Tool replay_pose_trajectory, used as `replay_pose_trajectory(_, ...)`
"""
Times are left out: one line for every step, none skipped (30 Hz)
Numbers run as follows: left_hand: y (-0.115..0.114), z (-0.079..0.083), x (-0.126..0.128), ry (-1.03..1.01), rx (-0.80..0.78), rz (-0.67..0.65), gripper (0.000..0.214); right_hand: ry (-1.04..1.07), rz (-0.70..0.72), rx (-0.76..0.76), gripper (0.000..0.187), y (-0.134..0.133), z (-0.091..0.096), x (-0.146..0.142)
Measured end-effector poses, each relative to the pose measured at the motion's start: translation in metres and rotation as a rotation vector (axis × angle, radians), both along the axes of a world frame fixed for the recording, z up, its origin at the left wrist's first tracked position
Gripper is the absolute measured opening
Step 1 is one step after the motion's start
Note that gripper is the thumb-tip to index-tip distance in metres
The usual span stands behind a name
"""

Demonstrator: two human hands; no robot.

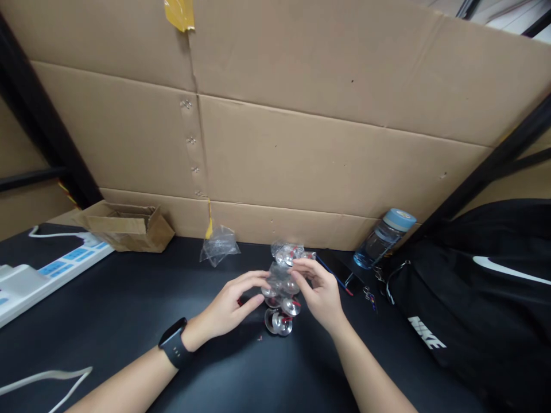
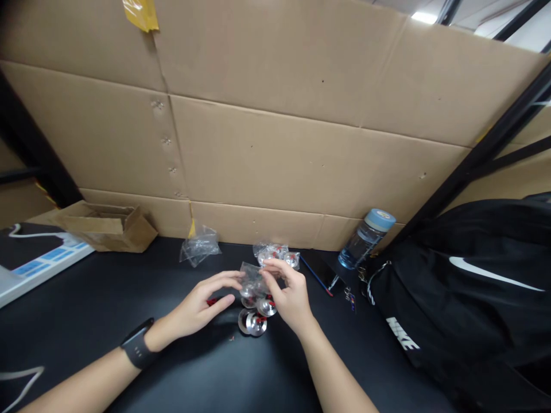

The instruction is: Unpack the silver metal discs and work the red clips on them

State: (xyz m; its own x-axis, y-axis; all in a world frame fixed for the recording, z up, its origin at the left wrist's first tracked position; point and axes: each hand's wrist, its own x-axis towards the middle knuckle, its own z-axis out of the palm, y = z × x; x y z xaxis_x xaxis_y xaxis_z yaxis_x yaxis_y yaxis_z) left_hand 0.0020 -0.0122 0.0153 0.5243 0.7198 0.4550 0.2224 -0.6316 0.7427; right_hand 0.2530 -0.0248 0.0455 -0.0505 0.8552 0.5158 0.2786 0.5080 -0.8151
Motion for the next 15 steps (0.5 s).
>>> replay_pose_trajectory(-0.001, -0.001, 0.002, -0.021, -0.003, 0.006, 0.021, 0.04, 0.022, -0.014, 0.021, 0.0, -0.001, -0.002)
replay_pose_trajectory(-0.001, -0.002, 0.004, -0.038, -0.009, 0.018, 0.019, 0.065, 0.052, -0.028, 0.022, -0.001, -0.001, -0.003)
replay_pose_trajectory(-0.001, -0.002, 0.005, -0.048, -0.014, 0.035, 0.019, 0.066, 0.085, -0.04, 0.025, -0.001, -0.001, -0.004)
replay_pose_trajectory(-0.001, -0.004, 0.006, -0.048, -0.012, 0.056, 0.019, 0.04, 0.116, -0.05, 0.028, -0.002, -0.001, -0.005)
replay_pose_trajectory(-0.001, -0.005, 0.007, -0.04, 0.001, 0.078, 0.02, -0.003, 0.139, -0.061, 0.03, -0.002, 0.0, -0.005)
replay_pose_trajectory(0.001, -0.006, 0.006, -0.023, 0.026, 0.1, 0.021, -0.054, 0.149, -0.074, 0.032, -0.001, 0.0, -0.005)
replay_pose_trajectory(0.003, -0.007, 0.004, 0.0, 0.064, 0.12, 0.023, -0.102, 0.145, -0.088, 0.031, -0.001, 0.001, -0.004)
replay_pose_trajectory(0.007, -0.009, 0.001, 0.029, 0.111, 0.139, 0.025, -0.142, 0.13, -0.101, 0.029, 0.0, 0.0, -0.003)
replay_pose_trajectory(0.011, -0.01, -0.004, 0.064, 0.16, 0.163, 0.028, -0.175, 0.108, -0.11, 0.025, 0.002, 0.0, -0.002)
replay_pose_trajectory(0.017, -0.011, -0.01, 0.105, 0.209, 0.193, 0.03, -0.206, 0.081, -0.113, 0.021, 0.005, -0.001, 0.0)
replay_pose_trajectory(0.024, -0.012, -0.018, 0.148, 0.254, 0.24, 0.03, -0.24, 0.05, -0.11, 0.018, 0.008, -0.003, 0.002)
replay_pose_trajectory(0.031, -0.014, -0.026, 0.191, 0.289, 0.303, 0.03, -0.281, 0.018, -0.105, 0.015, 0.011, -0.005, 0.006)
replay_pose_trajectory(0.039, -0.015, -0.036, 0.236, 0.311, 0.378, 0.03, -0.327, -0.018, -0.097, 0.013, 0.015, -0.007, 0.01)
replay_pose_trajectory(0.046, -0.015, -0.046, 0.278, 0.322, 0.466, 0.031, -0.375, -0.054, -0.088, 0.013, 0.02, -0.01, 0.015)
replay_pose_trajectory(0.053, -0.016, -0.055, 0.337, 0.323, 0.531, 0.032, -0.421, -0.089, -0.074, 0.013, 0.025, -0.014, 0.021)
